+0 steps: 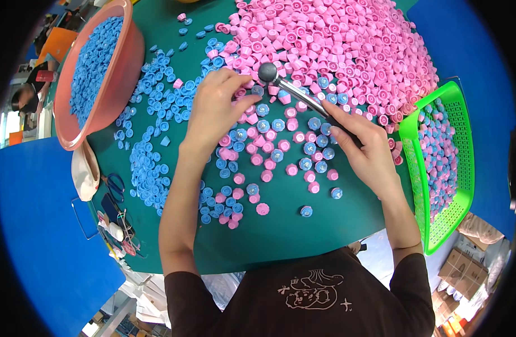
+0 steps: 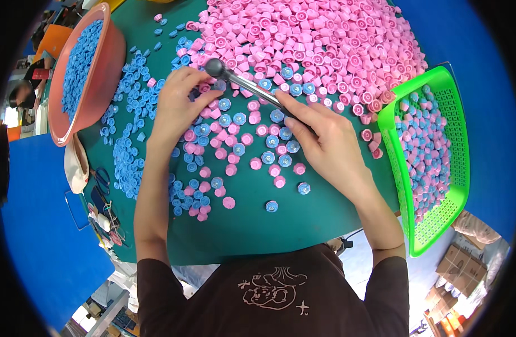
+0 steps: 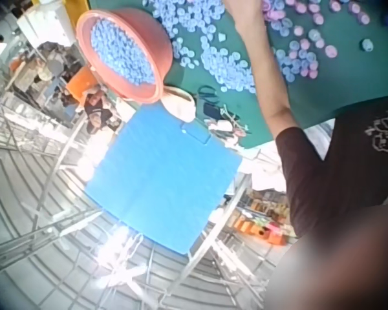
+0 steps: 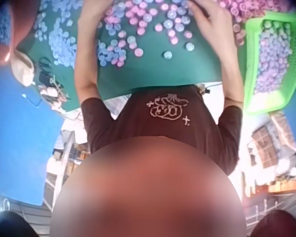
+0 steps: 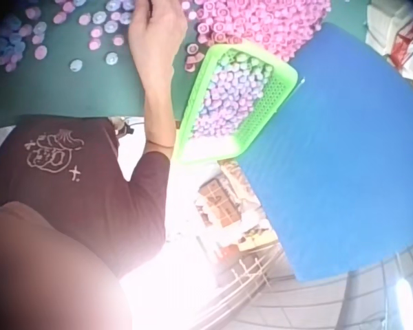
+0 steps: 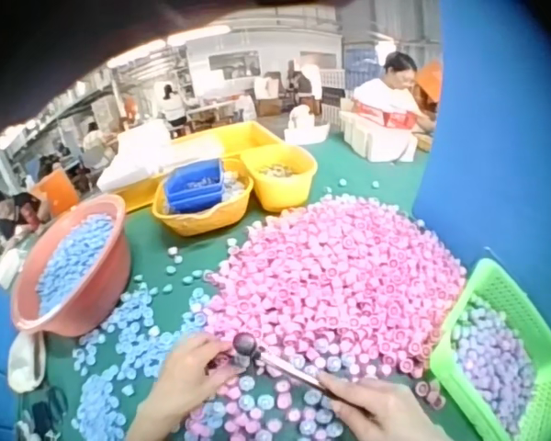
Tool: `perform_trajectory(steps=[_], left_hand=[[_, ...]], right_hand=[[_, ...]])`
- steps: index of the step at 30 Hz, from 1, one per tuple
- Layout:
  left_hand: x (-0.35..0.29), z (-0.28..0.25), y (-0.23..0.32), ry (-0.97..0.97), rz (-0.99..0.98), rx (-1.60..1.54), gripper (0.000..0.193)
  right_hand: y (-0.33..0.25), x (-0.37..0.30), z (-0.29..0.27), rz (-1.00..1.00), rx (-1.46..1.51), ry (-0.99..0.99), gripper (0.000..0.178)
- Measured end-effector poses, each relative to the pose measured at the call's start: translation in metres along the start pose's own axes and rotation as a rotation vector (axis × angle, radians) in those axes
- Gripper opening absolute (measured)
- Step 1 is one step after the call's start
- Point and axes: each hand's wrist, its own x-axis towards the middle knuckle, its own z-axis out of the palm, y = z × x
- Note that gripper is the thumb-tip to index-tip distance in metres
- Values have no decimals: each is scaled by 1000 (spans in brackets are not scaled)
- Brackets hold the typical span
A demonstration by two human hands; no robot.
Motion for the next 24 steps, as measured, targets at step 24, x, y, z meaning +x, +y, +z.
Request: perform_trajectory(steps=[24], left_hand=[[-133, -80, -49, 257, -470, 363, 19]], right_hand=[[-3, -13, 4, 19, -130, 2, 45]])
